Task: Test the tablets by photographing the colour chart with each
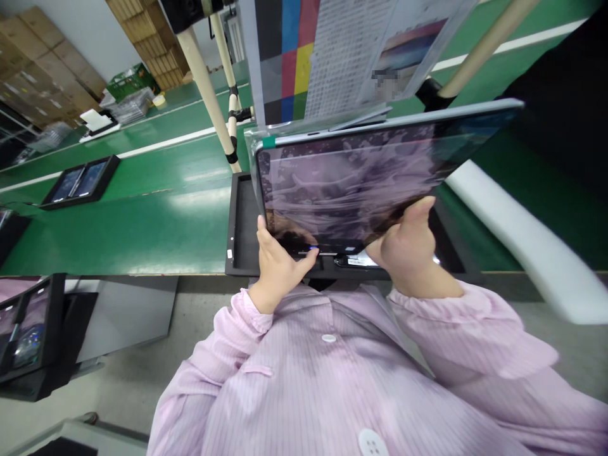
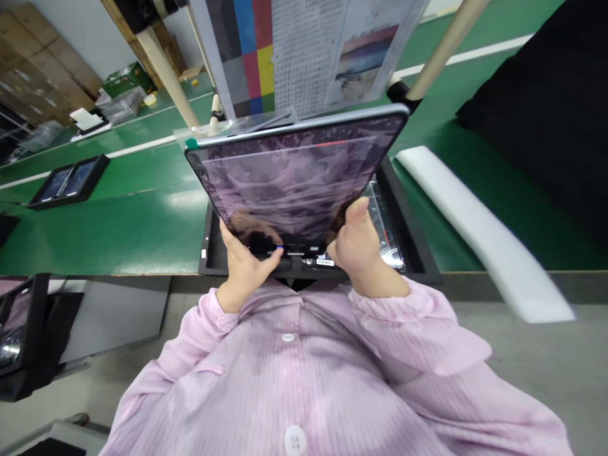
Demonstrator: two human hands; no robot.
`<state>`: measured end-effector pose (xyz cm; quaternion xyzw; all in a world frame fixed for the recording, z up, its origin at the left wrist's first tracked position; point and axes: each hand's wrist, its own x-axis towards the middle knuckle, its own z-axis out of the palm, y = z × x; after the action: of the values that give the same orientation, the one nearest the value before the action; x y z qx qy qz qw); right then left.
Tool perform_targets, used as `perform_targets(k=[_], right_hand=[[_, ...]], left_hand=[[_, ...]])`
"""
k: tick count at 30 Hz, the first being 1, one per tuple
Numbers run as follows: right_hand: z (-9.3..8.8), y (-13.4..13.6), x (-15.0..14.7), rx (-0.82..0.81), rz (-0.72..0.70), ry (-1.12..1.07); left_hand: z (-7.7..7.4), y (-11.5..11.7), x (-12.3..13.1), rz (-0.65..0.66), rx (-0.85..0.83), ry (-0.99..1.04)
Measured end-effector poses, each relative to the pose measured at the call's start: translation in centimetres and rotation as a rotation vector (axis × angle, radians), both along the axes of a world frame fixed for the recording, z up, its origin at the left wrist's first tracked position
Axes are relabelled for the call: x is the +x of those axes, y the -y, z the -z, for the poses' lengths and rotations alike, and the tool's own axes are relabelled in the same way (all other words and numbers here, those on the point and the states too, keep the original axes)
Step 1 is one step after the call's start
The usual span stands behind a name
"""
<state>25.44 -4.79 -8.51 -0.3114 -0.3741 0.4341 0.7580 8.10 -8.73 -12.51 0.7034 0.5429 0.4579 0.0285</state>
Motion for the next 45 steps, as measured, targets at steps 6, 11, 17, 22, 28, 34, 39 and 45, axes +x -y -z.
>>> perform_targets(k=[6,11,17,22,28,34,39,45], right_hand=[[0.2,0.0,0.0,0.053,-0.014,0.028],[0.3,-0.2,0.0,0.082,-0.018,0.024],[-0.2,0.1,-0.1,0.062,-0.013,0.021],[0.0,0.1,0.1,0.026,-0.02,-0.008],[1.2,-0.1,0.8,-0.004,-0.05,-0.009],[0.5,0.1,0.2,-0.024,-0.042,-0.031],[0.4,0.1,0.2,-0.01,-0.034,-0.007],[0.2,0.1,0.1,0.018,-0.027,0.002]], left_hand=[[0.0,0.0,-0.1,0.008,0.051,-0.004],[0.0,0.0,-0.2,0.025,0.084,-0.012],[0.0,0.0,-0.3,0.027,0.048,-0.006],[-0.1,0.0,-0.2,0.031,0.025,0.006],[-0.4,0.2,0.0,0.005,-0.027,0.042],[-0.4,0.2,0.0,0.001,-0.02,0.043],[-0.3,0.1,-0.1,0.015,0.0,0.015],[0.0,0.0,-0.2,0.013,-0.064,0.059]])
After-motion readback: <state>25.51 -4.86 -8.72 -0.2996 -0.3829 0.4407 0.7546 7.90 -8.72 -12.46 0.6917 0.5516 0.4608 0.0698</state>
